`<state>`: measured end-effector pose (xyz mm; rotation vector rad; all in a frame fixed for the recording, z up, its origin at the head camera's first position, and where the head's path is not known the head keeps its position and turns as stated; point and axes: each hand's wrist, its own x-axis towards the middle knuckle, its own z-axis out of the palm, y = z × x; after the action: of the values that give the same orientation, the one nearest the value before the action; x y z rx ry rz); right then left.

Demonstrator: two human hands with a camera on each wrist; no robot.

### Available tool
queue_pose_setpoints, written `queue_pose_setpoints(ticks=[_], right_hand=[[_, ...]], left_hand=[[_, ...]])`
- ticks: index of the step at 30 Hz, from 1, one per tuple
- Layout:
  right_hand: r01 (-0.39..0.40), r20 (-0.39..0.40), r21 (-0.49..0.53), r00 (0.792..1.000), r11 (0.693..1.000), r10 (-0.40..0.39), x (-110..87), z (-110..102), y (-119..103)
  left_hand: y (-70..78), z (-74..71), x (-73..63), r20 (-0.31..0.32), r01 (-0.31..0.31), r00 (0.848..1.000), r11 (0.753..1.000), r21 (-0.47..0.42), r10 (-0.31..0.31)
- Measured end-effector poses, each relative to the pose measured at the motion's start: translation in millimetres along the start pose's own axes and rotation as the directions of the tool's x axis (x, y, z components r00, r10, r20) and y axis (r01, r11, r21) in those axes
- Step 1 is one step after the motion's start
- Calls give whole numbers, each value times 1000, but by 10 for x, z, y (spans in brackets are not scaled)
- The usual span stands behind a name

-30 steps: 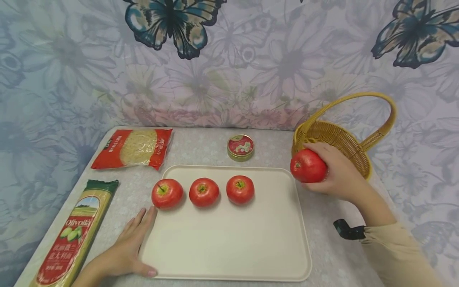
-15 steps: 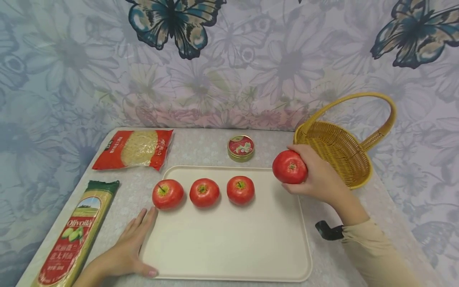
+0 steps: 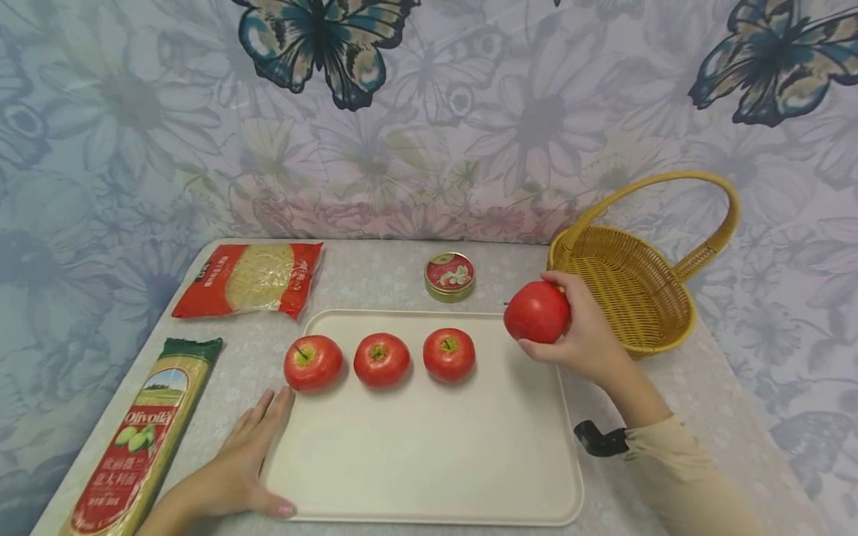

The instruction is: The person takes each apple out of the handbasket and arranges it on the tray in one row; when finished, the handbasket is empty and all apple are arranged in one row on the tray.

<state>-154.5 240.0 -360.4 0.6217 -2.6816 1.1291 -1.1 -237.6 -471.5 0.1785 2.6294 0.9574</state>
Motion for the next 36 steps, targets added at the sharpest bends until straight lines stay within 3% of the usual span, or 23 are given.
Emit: queue_pose_setpoints(ticks=[9, 19, 27, 36], right_hand=[[-46, 9, 13, 999, 999, 46, -63, 106, 49], [-103, 87, 35, 991, 994, 100, -208, 275, 146], [-152, 180, 3, 972, 988, 148, -256, 427, 305], [-263, 223, -1, 941, 965, 257, -280, 590, 433]], left_hand=[[3, 4, 2, -1, 14, 1000, 1000, 1, -14], [-22, 29, 1, -2, 16, 1000, 1000, 2, -16], [-22, 23, 2, -6, 22, 1000, 1000, -1, -22], [2, -4, 4, -10, 10, 1000, 1000, 16, -9]])
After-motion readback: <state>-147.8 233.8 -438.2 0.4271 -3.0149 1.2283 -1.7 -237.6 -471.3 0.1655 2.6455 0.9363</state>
